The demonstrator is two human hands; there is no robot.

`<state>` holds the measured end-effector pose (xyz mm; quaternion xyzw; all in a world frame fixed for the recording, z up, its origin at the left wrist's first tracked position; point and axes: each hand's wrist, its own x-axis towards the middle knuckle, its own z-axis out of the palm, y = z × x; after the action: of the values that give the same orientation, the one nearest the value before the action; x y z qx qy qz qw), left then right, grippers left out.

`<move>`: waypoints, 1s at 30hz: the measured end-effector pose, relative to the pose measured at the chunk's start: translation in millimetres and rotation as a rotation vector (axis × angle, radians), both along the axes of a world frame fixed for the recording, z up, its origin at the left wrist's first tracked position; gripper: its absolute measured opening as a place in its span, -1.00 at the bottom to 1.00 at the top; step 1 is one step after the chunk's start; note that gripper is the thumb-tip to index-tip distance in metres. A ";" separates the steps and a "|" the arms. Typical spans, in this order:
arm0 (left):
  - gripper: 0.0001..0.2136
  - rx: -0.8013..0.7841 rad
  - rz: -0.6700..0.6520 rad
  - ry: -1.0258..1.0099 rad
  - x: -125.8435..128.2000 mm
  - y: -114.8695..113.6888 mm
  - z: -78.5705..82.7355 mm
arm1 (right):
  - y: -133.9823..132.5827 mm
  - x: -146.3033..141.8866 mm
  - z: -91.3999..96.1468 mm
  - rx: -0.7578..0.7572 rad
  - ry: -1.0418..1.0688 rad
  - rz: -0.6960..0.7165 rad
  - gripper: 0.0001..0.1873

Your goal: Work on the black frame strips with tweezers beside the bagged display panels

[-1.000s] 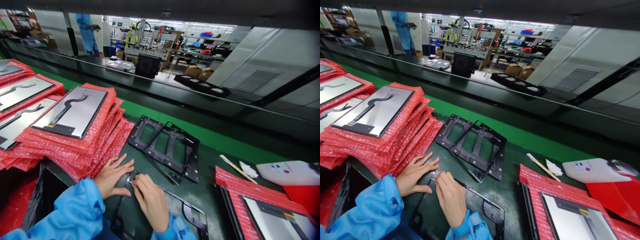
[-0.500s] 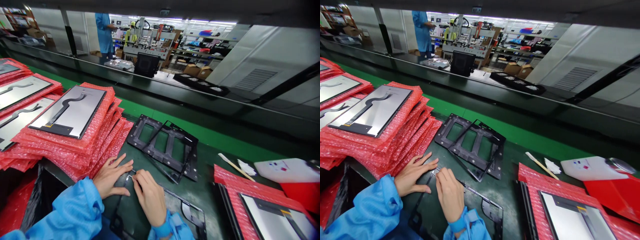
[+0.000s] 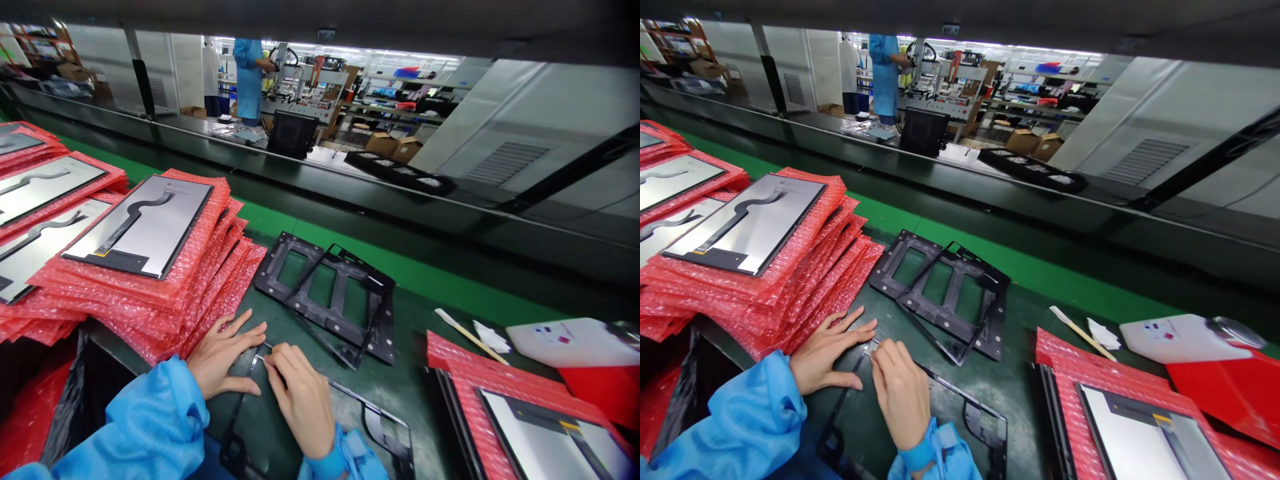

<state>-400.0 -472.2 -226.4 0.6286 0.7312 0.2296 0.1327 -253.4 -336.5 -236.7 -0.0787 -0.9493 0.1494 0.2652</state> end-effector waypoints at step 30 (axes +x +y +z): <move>-0.30 -0.009 -0.008 0.017 -0.5 -0.2 -0.9 | -1.9 5.3 -0.1 -0.199 -0.158 -0.052 -0.87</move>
<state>-400.5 -472.4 -227.3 0.6328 0.7308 0.2204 0.1304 -248.2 -338.4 -236.7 -0.1407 -0.9454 0.2293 0.1840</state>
